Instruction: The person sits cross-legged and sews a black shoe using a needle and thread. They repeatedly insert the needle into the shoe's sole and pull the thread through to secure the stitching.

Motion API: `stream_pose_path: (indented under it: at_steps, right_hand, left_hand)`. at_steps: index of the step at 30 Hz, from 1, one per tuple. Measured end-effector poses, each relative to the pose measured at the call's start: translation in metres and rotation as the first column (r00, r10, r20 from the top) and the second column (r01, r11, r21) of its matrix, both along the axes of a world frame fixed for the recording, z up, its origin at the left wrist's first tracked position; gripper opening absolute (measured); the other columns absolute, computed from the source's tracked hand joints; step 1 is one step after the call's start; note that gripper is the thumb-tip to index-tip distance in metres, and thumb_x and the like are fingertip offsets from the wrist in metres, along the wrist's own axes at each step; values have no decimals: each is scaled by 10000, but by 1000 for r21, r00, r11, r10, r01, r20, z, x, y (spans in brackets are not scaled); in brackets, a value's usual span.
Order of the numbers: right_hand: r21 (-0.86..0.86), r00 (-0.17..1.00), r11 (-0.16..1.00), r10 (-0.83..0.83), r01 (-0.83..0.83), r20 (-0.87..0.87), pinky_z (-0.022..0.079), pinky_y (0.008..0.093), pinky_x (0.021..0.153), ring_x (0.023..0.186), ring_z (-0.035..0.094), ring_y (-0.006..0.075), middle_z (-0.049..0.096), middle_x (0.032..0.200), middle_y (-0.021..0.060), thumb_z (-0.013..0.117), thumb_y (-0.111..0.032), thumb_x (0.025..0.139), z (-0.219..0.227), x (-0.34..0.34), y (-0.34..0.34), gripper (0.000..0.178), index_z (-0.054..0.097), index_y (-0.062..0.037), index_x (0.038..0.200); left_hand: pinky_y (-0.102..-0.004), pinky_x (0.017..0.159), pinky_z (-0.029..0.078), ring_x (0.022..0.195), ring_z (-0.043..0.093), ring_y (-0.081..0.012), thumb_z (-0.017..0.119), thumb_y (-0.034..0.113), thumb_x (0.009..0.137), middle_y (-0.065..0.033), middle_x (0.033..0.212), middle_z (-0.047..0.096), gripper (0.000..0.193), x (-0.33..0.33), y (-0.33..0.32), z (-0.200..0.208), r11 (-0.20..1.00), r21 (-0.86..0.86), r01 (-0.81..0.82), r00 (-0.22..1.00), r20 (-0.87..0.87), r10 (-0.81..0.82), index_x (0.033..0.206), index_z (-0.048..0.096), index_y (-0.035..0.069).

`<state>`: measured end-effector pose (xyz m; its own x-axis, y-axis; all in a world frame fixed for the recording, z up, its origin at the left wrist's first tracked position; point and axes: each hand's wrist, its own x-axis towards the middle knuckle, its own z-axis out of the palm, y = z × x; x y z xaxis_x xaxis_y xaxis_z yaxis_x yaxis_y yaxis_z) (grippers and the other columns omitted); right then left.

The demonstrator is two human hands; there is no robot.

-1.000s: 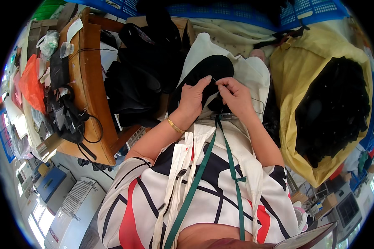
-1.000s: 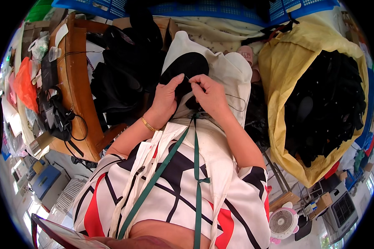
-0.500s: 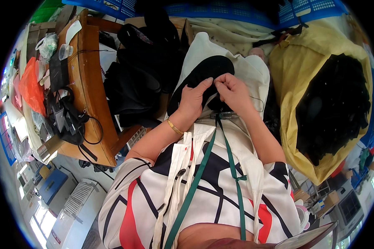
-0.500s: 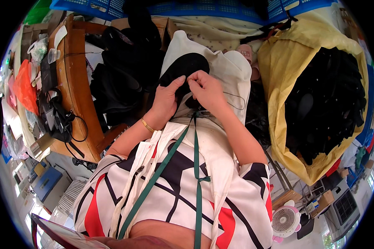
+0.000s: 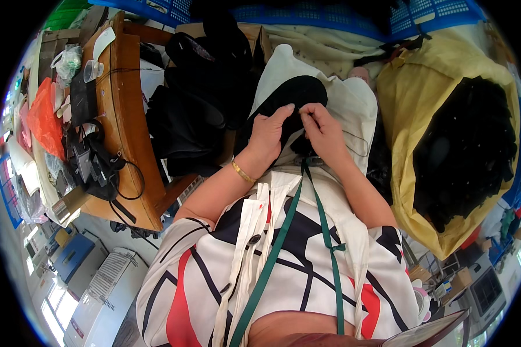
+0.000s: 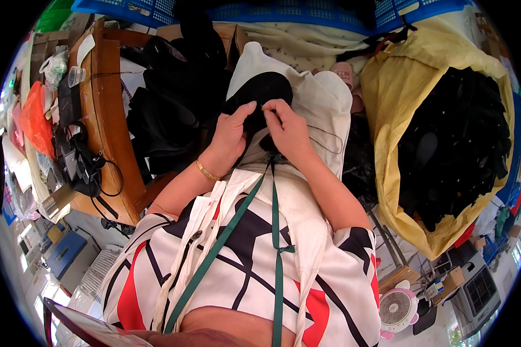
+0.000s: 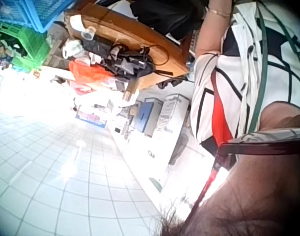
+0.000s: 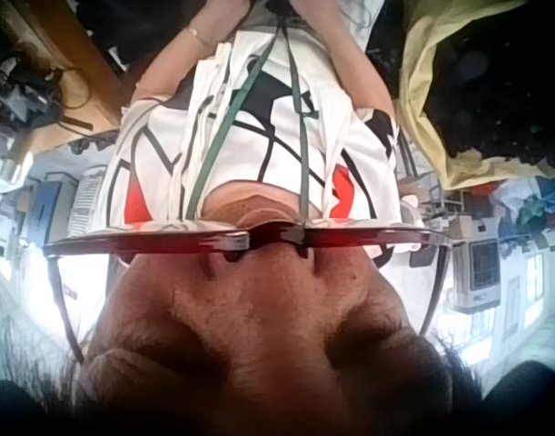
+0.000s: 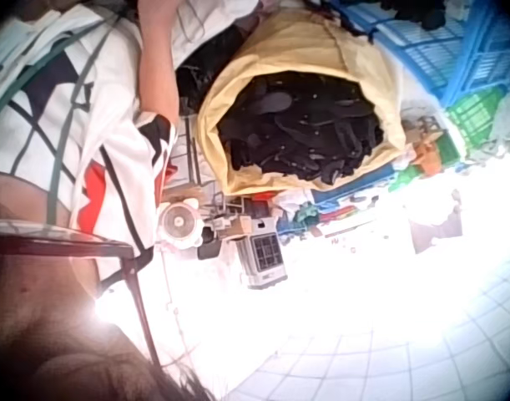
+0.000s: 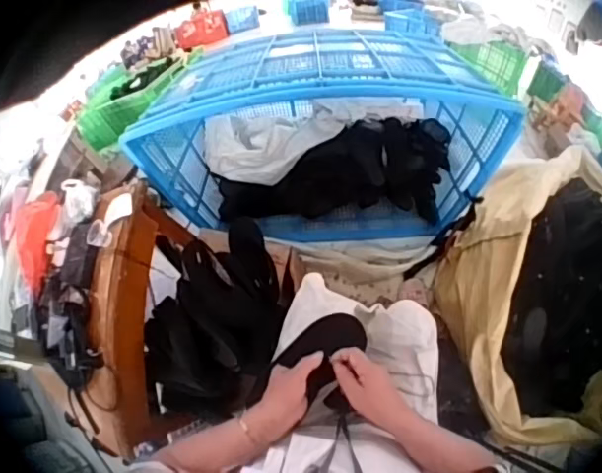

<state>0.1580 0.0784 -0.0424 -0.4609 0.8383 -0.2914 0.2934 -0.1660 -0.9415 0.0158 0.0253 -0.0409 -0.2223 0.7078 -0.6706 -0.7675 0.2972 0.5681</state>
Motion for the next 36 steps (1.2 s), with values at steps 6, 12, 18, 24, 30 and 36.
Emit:
stream_pose_path:
  at_steps: [6, 12, 18, 24, 30, 36]
  right_hand:
    - [-317, 998, 947, -52, 56, 23, 492, 321, 593, 612, 595, 174, 615, 722, 78, 579, -98, 935, 27, -17, 18, 60, 564, -52, 971]
    - [286, 969, 946, 84, -151, 233, 490, 409, 663, 716, 607, 331, 602, 833, 110, 643, -134, 880, 29, -1, 37, 116, 589, -60, 951]
    - [340, 981, 924, 133, -174, 142, 475, 388, 669, 783, 604, 297, 567, 854, 98, 662, -115, 863, 15, 5, 27, 109, 591, -45, 906]
    - [-233, 966, 962, -184, 140, -180, 482, 292, 580, 647, 604, 145, 626, 837, 45, 561, -151, 976, 17, 9, 36, 108, 564, -43, 969]
    - [-463, 935, 886, -180, 19, -306, 493, 274, 514, 552, 571, 138, 583, 735, 32, 555, -123, 963, 43, 82, 28, 96, 504, -43, 952]
    - [-513, 22, 474, -749, 716, -662, 536, 487, 980, 534, 551, 192, 488, 586, 54, 553, 58, 854, 53, 352, 107, 202, 472, -12, 683]
  left_hand:
    - [-275, 796, 508, 898, 645, -129, 683, 85, 894, -32, 1013, 694, 198, 7, -7, -11, 997, 62, 38, 998, -55, -35, 1083, 680, 27]
    - [-246, 747, 486, 806, 595, -76, 696, 103, 891, 14, 922, 675, 142, 15, -11, 3, 985, 114, 130, 975, -194, -106, 1012, 693, 28]
    - [-241, 729, 478, 795, 576, -67, 701, 93, 881, 29, 898, 667, 134, 12, -17, -2, 909, -12, 417, 787, -496, -368, 998, 688, 28]
    - [-236, 668, 456, 734, 544, -53, 740, 147, 863, 18, 802, 661, 140, 23, -13, 2, 930, 58, 364, 847, -437, -304, 898, 697, 18]
    - [-294, 598, 471, 624, 569, -106, 786, 216, 819, -72, 719, 692, 266, 3, 4, -17, 822, 35, 569, 638, -649, -414, 832, 696, -34]
    - [-400, 653, 493, 683, 627, -342, 774, 300, 776, -182, 717, 645, 339, -4, 54, 29, 292, -333, 896, -139, -838, -528, 835, 682, -21]
